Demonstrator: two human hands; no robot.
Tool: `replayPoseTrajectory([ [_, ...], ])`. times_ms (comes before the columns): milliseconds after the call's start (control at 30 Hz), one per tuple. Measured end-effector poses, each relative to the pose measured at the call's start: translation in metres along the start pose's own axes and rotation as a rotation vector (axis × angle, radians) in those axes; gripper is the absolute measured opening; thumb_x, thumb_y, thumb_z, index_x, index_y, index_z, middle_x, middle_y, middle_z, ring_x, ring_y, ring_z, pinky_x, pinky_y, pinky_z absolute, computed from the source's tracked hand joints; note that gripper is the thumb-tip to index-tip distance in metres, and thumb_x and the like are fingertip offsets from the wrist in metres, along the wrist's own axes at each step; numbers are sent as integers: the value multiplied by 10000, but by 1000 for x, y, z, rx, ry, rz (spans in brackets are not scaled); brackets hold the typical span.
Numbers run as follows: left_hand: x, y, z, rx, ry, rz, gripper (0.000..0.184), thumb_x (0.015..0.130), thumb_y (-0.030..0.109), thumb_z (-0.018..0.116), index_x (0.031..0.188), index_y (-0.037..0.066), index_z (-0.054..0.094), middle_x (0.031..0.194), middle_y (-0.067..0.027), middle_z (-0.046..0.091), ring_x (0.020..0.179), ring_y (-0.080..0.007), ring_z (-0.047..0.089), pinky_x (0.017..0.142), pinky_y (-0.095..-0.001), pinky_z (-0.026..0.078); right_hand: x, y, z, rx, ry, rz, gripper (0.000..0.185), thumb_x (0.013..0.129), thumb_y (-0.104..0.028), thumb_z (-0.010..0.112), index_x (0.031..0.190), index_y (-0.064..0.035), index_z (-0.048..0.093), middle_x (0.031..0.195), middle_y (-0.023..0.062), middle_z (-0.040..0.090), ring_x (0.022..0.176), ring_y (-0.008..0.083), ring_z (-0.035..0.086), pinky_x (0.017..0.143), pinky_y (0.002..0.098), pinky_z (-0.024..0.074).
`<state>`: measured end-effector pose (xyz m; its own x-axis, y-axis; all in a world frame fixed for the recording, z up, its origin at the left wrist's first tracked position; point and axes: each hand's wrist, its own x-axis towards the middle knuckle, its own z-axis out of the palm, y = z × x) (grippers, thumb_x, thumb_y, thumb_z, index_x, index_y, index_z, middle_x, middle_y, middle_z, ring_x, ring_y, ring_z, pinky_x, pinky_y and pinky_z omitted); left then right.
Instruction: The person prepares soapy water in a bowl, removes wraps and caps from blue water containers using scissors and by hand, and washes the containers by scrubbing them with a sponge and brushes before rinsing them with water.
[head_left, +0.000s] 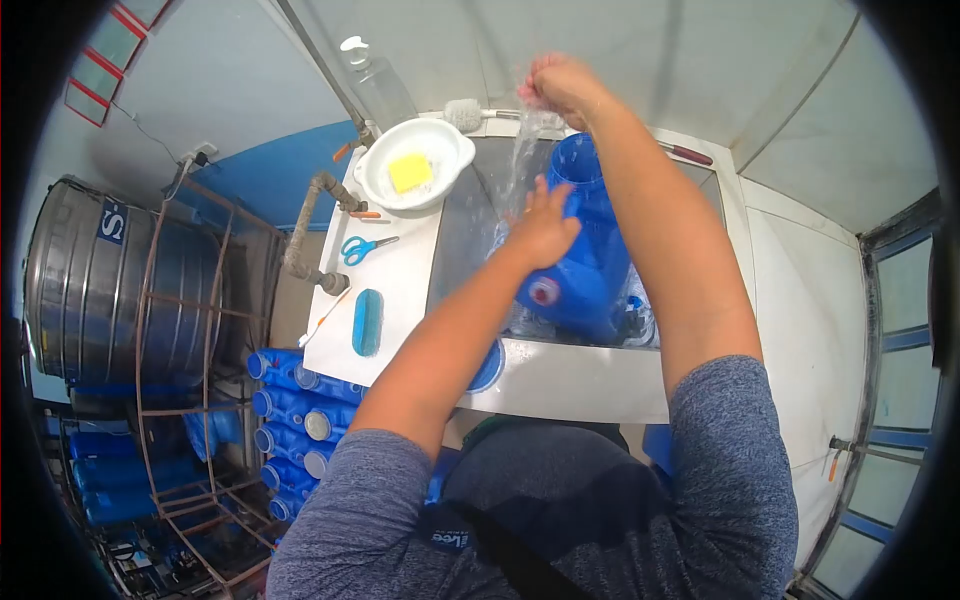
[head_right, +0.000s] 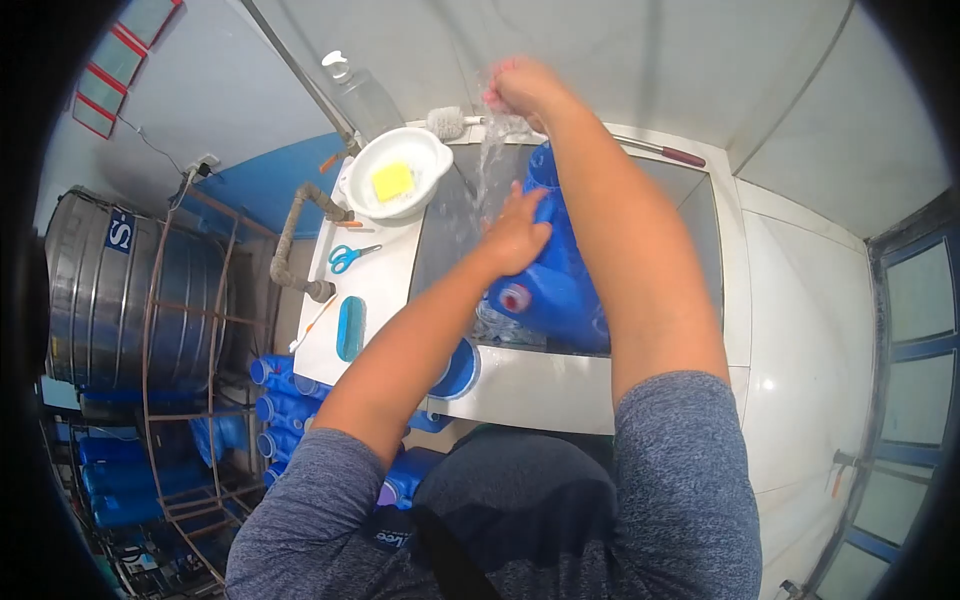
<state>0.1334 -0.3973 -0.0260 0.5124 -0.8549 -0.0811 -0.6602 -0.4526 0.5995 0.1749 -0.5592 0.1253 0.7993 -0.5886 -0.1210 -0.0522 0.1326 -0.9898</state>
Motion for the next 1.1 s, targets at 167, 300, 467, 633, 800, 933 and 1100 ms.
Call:
replayPoseTrajectory([
  [167, -10, -21, -31, -97, -60, -139, 678, 983, 368, 443, 1604, 146, 288, 1521, -275, 458, 1384, -422, 480, 1179, -545, 304, -22, -7, -4, -86, -270, 106, 98, 910, 27, 518, 950, -35, 583, 903, 60, 613, 761, 153, 654, 726, 304, 622],
  [300, -17, -24, -27, -100, -10, -144, 641, 986, 356, 457, 1576, 129, 347, 1424, -288, 550, 1329, -448, 523, 1157, -512, 342, -8, 25, -13, -424, -207, -56, 142, 884, -70, 592, 1016, -66, 646, 1002, 93, 671, 837, 230, 675, 748, 358, 587],
  [467, -3, -47, -7, -296, -47, -118, 673, 960, 365, 524, 1533, 37, 396, 1478, -279, 507, 1378, -426, 484, 1155, -490, 352, -69, 80, -23, -1493, -452, -485, 374, 752, -112, 728, 1123, -87, 689, 1191, 162, 677, 1126, 360, 629, 949, 455, 513],
  [633, -31, -54, -16, -999, 16, -301, 617, 1008, 389, 564, 1490, 25, 438, 1403, -209, 569, 1271, -315, 561, 1066, -408, 437, -119, 129, -43, -1322, -398, -965, 332, 765, -178, 787, 1077, -101, 703, 1109, 119, 658, 1317, 364, 488, 1153, 516, 336],
  [800, -63, -89, -41, -914, 41, -391, 480, 1039, 331, 564, 1416, 41, 499, 1299, -129, 635, 1095, -207, 626, 945, -344, 504, -107, 121, -39, -1385, -340, -902, 298, 745, -318, 814, 935, -111, 714, 1061, 119, 657, 1259, 357, 519, 1128, 516, 353],
  [933, -84, -133, -24, -595, 155, -346, 477, 1053, 362, 514, 1400, 35, 500, 1247, -113, 666, 999, -205, 656, 900, -368, 535, -90, 61, -40, -1339, -338, -1105, 230, 700, -214, 830, 872, -124, 707, 1013, 119, 660, 1191, 348, 544, 1091, 510, 378],
  [1100, -128, -60, -111, -1250, -69, -286, 743, 1058, 619, 303, 1520, 42, 384, 1416, -174, 576, 1291, -271, 590, 1076, -413, 504, -103, -162, 34, -774, -372, -1146, 82, 792, -109, 702, 840, -68, 649, 865, 84, 682, 904, 255, 674, 825, 369, 521],
])
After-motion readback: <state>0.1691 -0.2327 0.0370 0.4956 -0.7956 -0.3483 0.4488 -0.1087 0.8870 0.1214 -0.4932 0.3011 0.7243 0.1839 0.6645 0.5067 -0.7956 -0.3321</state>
